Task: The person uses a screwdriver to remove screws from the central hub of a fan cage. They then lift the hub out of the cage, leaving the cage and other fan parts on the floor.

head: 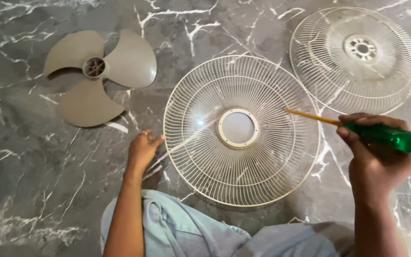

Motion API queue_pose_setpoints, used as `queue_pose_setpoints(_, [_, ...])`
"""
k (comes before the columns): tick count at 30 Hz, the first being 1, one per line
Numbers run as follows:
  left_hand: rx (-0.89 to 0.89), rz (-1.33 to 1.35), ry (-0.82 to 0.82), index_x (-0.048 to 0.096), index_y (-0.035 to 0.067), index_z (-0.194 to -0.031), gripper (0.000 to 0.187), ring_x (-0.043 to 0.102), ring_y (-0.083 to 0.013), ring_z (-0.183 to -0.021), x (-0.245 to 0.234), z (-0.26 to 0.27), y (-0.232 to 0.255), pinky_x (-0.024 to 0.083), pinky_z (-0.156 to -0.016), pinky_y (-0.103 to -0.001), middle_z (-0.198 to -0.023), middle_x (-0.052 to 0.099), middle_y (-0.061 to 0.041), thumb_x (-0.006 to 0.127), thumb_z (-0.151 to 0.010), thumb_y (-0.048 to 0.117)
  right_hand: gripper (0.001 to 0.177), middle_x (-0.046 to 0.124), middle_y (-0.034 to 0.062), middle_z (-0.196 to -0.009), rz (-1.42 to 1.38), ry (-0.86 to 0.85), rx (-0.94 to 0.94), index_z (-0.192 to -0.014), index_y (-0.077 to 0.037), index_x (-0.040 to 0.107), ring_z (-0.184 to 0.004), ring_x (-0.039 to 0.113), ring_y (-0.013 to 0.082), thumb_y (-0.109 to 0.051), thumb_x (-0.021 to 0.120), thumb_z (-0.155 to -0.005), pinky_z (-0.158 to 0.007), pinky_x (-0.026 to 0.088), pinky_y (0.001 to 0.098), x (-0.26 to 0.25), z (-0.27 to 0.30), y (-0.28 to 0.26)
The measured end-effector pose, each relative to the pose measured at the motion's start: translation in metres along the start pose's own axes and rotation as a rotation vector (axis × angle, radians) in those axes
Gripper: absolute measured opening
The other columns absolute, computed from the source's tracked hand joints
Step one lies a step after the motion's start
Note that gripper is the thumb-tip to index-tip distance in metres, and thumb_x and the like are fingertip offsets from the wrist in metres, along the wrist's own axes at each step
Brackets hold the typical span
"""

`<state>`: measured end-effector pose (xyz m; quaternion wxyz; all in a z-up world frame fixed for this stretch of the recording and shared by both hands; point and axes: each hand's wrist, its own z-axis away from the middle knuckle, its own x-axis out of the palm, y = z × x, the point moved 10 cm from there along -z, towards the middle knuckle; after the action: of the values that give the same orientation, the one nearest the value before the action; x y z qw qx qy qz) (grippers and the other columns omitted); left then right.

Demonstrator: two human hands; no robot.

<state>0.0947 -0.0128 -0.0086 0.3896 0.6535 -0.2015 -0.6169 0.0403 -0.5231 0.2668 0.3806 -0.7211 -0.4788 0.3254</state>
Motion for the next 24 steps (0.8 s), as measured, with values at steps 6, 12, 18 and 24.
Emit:
queue_pose_setpoints(6, [-0.234,0.052,-0.340,0.073,-0.003,-0.113,0.044,0.068,-0.0188,-0.071,0.064,0.030,-0.010,0.051,-0.068,-0.035,-0.081,0.075,-0.013,0.080,-0.088,0.033,0.039,0.067,0.0168,-0.110,0.064,0.114,-0.115,-0.118,0.003,0.053,-0.108,0.074,0.0278,0.026,0.075,-0.094,-0.098,0.066,0.0378,-0.035,-0.016,-0.017])
queue_pose_setpoints(12, [-0.307,0.483,-0.283,0.063,-0.002,-0.122,0.034,0.068,-0.0170,-0.081,0.083,0.035,-0.018,0.054,-0.065,-0.031,-0.101,0.074,-0.011,0.070,-0.090,0.008,0.025,0.071,0.0199,-0.103,0.068,0.135,-0.094,-0.112,0.011,0.058,-0.101,0.076,0.0286,0.022,0.076,-0.098,-0.093,0.067,0.0372,-0.040,-0.027,-0.031])
queue_pose_setpoints(18, [-0.444,0.600,-0.187,0.036,0.011,-0.136,0.057,0.070,-0.0218,-0.091,0.066,0.055,0.008,0.060,-0.070,-0.038,-0.116,0.069,-0.015,0.059,-0.086,-0.006,0.009,0.073,0.0199,-0.104,-0.073,0.087,0.034,-0.110,0.014,0.065,-0.097,0.076,0.0259,0.014,0.073,-0.105,-0.093,0.068,0.0387,-0.029,-0.028,-0.015])
queue_pose_setpoints(24, [-0.404,0.904,-0.102,0.028,0.012,-0.135,0.066,0.074,-0.0315,-0.087,0.065,0.073,0.057,0.064,-0.065,-0.040,-0.120,0.067,-0.022,0.051,-0.079,-0.014,0.012,0.072,0.0188,-0.104,-0.106,0.118,0.057,-0.113,0.012,0.065,-0.098,0.076,0.0248,0.013,0.072,-0.104,-0.097,0.069,0.0405,-0.032,-0.025,-0.006])
